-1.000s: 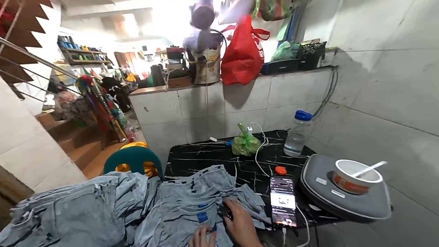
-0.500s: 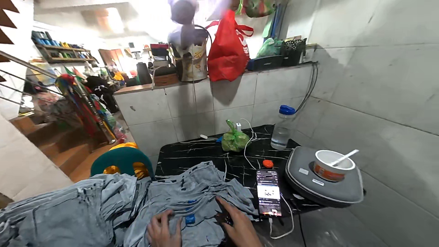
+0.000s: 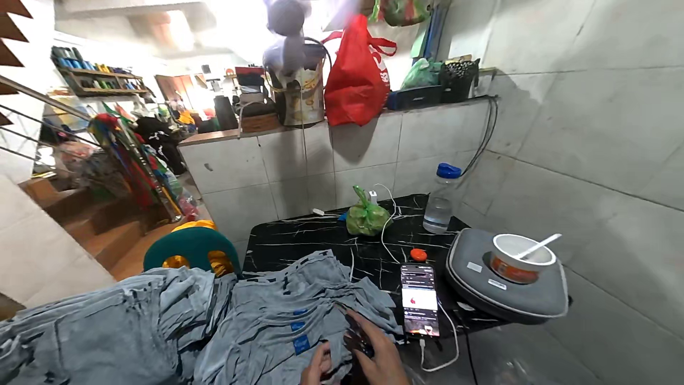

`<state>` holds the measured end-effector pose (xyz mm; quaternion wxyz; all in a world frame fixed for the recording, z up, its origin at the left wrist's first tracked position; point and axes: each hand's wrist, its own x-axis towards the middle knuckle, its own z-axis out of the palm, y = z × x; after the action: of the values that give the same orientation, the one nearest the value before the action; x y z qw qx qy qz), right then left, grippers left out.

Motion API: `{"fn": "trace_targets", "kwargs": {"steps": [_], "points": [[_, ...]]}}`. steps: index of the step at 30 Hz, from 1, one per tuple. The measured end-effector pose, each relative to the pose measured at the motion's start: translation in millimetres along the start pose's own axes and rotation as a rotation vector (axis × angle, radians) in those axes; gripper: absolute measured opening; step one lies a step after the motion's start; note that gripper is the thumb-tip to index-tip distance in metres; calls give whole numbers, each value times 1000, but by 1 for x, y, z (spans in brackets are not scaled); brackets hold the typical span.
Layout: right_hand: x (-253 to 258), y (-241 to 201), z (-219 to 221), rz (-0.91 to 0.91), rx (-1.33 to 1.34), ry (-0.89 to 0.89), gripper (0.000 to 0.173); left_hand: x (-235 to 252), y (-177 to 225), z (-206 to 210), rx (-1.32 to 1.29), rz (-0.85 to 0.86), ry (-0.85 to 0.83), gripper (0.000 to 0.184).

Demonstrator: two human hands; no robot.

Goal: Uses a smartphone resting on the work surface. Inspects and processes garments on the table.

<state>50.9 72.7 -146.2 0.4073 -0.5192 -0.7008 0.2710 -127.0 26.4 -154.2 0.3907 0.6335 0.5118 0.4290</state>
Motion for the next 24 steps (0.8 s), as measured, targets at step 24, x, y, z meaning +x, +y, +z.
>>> {"fn": "trace_targets", "kwargs": {"steps": [24], "points": [[-32,-13,-5,-134,-198,-111,39,12,-4,-16,-178,156,178,5]]}}
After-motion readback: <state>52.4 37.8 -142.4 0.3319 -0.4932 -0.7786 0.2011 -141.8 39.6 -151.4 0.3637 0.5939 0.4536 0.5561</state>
